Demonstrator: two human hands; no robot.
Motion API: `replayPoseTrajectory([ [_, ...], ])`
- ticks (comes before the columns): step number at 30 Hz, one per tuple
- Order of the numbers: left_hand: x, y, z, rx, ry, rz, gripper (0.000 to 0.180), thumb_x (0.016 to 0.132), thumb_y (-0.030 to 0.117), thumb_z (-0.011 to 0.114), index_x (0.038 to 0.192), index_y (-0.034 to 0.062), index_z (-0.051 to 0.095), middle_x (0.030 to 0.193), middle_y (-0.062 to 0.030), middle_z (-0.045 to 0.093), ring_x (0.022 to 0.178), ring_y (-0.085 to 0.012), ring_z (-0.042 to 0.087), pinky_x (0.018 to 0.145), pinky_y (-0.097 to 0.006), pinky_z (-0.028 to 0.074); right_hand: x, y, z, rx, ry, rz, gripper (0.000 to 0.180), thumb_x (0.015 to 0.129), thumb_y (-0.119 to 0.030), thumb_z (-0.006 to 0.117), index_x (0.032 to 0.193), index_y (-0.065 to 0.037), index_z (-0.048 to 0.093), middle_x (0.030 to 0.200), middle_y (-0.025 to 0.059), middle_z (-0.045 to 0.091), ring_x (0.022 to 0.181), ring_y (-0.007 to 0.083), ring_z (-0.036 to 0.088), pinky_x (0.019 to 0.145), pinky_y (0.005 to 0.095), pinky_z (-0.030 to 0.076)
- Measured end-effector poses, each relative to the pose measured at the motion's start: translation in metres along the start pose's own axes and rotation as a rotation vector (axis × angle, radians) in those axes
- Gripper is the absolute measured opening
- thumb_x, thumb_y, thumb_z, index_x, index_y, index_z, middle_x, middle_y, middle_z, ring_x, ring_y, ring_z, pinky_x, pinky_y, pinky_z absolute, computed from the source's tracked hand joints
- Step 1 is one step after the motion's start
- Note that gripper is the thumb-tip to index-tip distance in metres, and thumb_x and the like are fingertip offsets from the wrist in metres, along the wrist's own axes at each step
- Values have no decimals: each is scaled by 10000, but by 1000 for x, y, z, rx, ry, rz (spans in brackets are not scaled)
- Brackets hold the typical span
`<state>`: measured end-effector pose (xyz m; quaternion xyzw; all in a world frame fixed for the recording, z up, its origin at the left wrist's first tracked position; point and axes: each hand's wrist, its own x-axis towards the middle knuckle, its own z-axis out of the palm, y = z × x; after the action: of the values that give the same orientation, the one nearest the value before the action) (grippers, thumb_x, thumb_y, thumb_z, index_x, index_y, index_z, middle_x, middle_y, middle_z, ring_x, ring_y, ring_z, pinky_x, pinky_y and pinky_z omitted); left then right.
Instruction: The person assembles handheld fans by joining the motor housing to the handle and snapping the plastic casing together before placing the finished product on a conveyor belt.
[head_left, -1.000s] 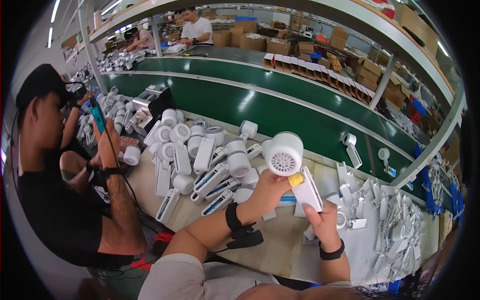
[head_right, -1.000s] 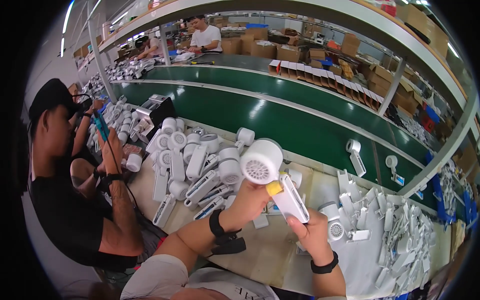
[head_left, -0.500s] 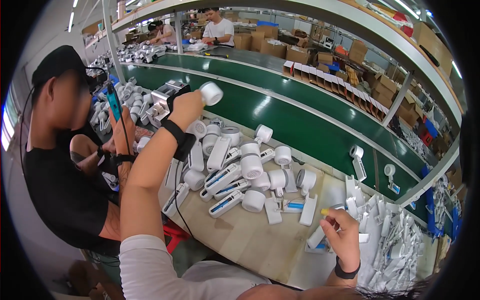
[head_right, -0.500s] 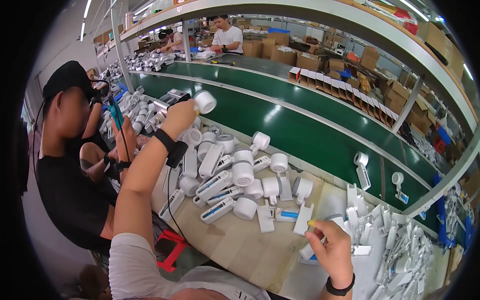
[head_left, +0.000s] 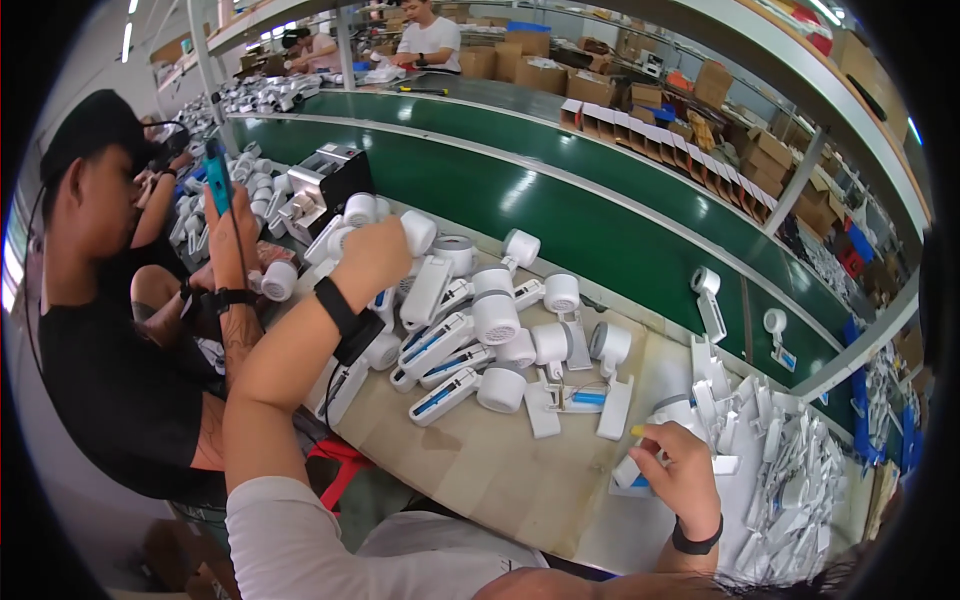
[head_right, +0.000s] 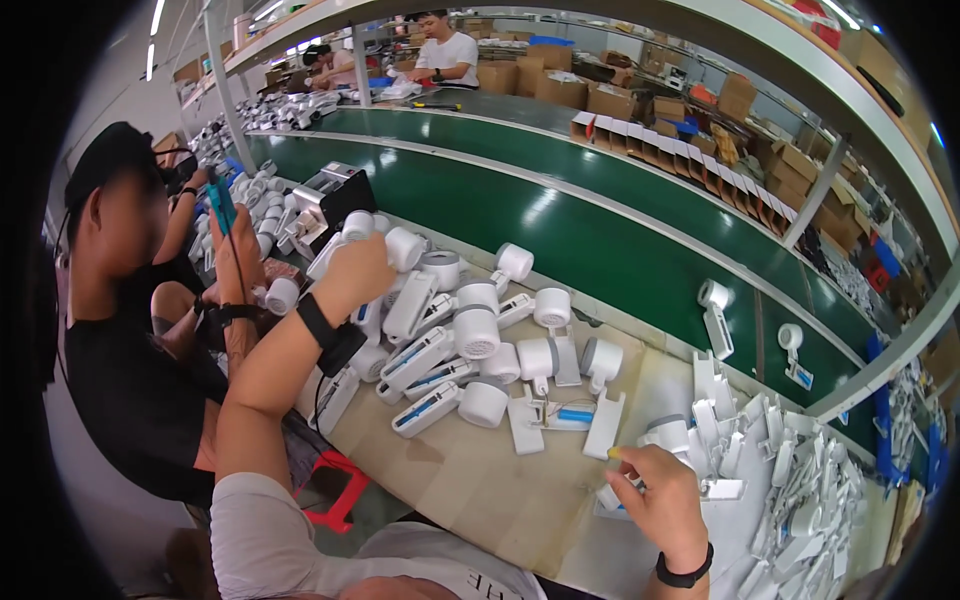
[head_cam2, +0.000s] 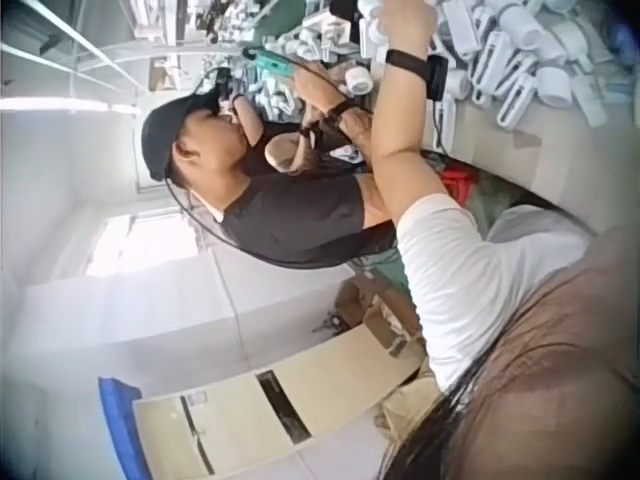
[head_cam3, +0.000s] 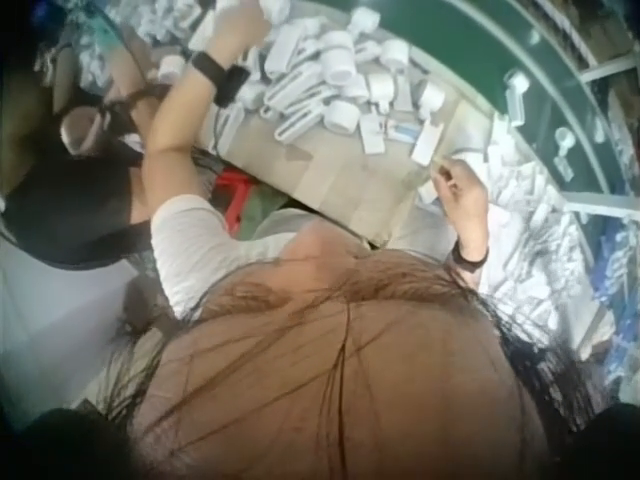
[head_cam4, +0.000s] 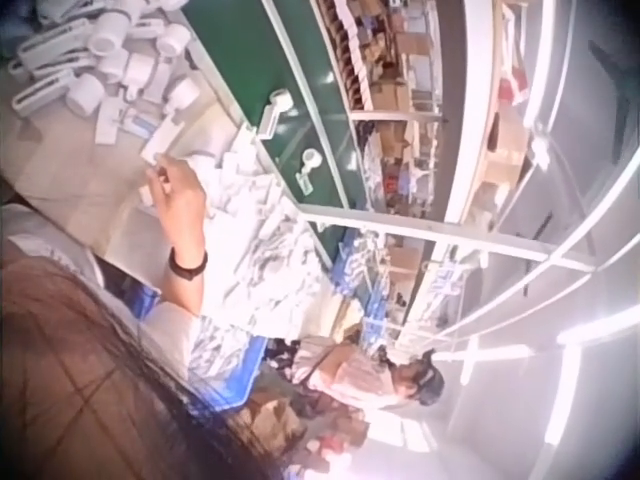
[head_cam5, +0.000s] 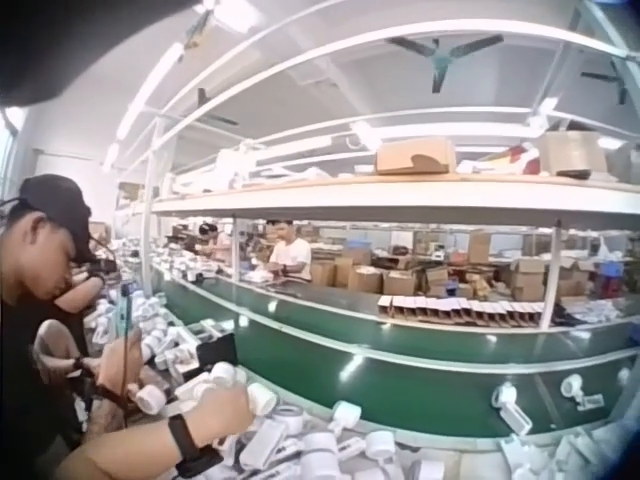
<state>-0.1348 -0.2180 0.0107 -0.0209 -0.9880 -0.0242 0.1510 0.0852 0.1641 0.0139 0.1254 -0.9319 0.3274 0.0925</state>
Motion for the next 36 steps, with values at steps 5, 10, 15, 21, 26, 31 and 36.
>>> replayPoseTrajectory([
  [5, -13, 8, -16, -42, 2, 60, 480, 726, 282, 574, 1122, 33, 471, 794, -224, 620, 744, -390, 605, 640, -468, 477, 2, 20, -16, -114, -26, -88, 226, 708, -107, 693, 899, -16, 615, 721, 100, 598, 630, 236, 592, 564, 309, 461],
  [10, -34, 12, -41, 59, 72, 18, 336, 743, 216, 594, 1013, 32, 515, 852, -201, 606, 791, -376, 589, 645, -460, 458, 47, 67, -40, -247, 49, 8, 201, 753, -200, 626, 883, -47, 627, 732, 110, 605, 673, 290, 592, 591, 364, 470],
  [15, -100, 73, -59, -392, 146, 174, 242, 711, 104, 651, 922, 37, 554, 790, -130, 606, 677, -283, 595, 574, -367, 472, 126, 195, -41, -447, 234, 234, 252, 804, -250, 549, 950, -52, 601, 847, 159, 622, 816, 345, 597, 706, 418, 477],
  [21, -141, 120, -33, -828, -121, 599, 201, 667, 101, 696, 830, 46, 593, 711, -90, 608, 575, -222, 596, 492, -302, 460, 181, 242, -23, -456, 80, 645, 455, 739, -337, 618, 1045, -3, 569, 1033, 214, 595, 962, 366, 568, 843, 411, 449],
  [26, -128, 127, -16, -866, -228, 686, 207, 693, 95, 687, 875, 44, 602, 719, -69, 621, 584, -185, 605, 494, -261, 465, 193, 241, -45, -254, 135, 441, 400, 772, -288, 616, 962, 61, 579, 836, 181, 609, 675, 254, 632, 591, 343, 507],
  [31, -127, 137, 1, -1217, -509, 452, 218, 754, 129, 660, 943, 46, 591, 744, -61, 623, 588, -150, 595, 494, -250, 460, 168, 124, -39, -47, 184, 167, 412, 797, -204, 621, 1123, 22, 510, 788, 102, 606, 644, 142, 580, 560, 266, 467],
  [36, -143, 151, -13, -934, -578, 724, 244, 803, 152, 630, 1011, 42, 566, 877, -55, 645, 723, -116, 613, 568, -234, 471, 141, 54, 9, -23, 126, -111, 469, 795, -169, 634, 1210, -58, 443, 776, 139, 612, 644, 189, 606, 579, 304, 478],
])
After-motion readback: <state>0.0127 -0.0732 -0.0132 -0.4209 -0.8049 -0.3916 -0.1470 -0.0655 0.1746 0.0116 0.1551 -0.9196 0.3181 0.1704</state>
